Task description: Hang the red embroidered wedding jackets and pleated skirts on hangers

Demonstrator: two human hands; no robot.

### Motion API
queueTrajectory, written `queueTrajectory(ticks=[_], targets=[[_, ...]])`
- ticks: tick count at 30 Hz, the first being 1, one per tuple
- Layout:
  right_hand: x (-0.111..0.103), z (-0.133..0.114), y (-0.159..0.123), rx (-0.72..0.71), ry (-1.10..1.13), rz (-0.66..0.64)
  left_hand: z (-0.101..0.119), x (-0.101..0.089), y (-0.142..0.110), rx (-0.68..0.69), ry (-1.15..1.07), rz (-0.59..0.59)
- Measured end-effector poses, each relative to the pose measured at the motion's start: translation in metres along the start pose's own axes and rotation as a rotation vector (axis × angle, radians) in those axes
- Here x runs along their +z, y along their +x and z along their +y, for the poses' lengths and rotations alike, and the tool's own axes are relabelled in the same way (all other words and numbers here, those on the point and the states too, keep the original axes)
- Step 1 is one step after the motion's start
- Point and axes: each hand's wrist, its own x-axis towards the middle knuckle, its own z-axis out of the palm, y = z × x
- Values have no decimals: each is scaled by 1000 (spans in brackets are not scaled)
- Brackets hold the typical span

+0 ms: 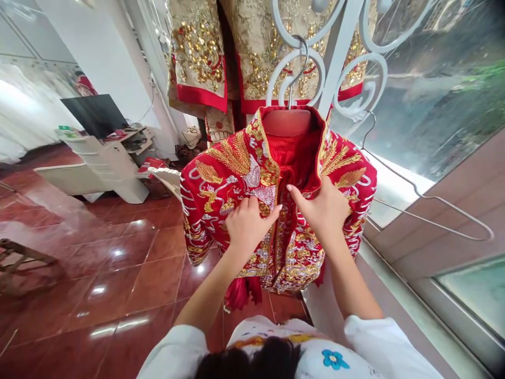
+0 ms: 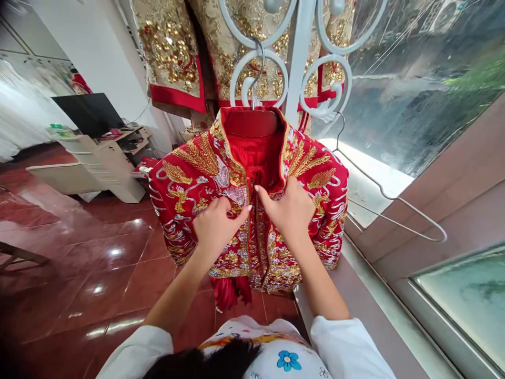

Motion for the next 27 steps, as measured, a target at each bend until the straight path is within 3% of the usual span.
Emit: queueTrajectory(ticks=[4,7,11,14,17,20,24,25,27], targets=[[6,3,6,-24,124,-69,3,9,23,79,42,-102],[-5,6,13,-76,301,-159,1,-8,22,211,35,-194],[-13,-13,35,-233,471,-259,15,-23,16,398,-57,-223],[-3,-29,44,-325,468,-366,28,-6,23,483,-95,-289],[4,-29,36,-281,294,-398,24,11,27,401,-62,-309],[-11,-13,33,-273,220,-303,6,1,27,358,-156,-206],[-38,28,71,-281,220,132,-25,-41,51,260,-189,234],[-40,40,86,-290,216,133,-31,-50,63,227,-182,299],[-37,63,111,-313,260,-84,-39,-63,88,201,-206,301]])
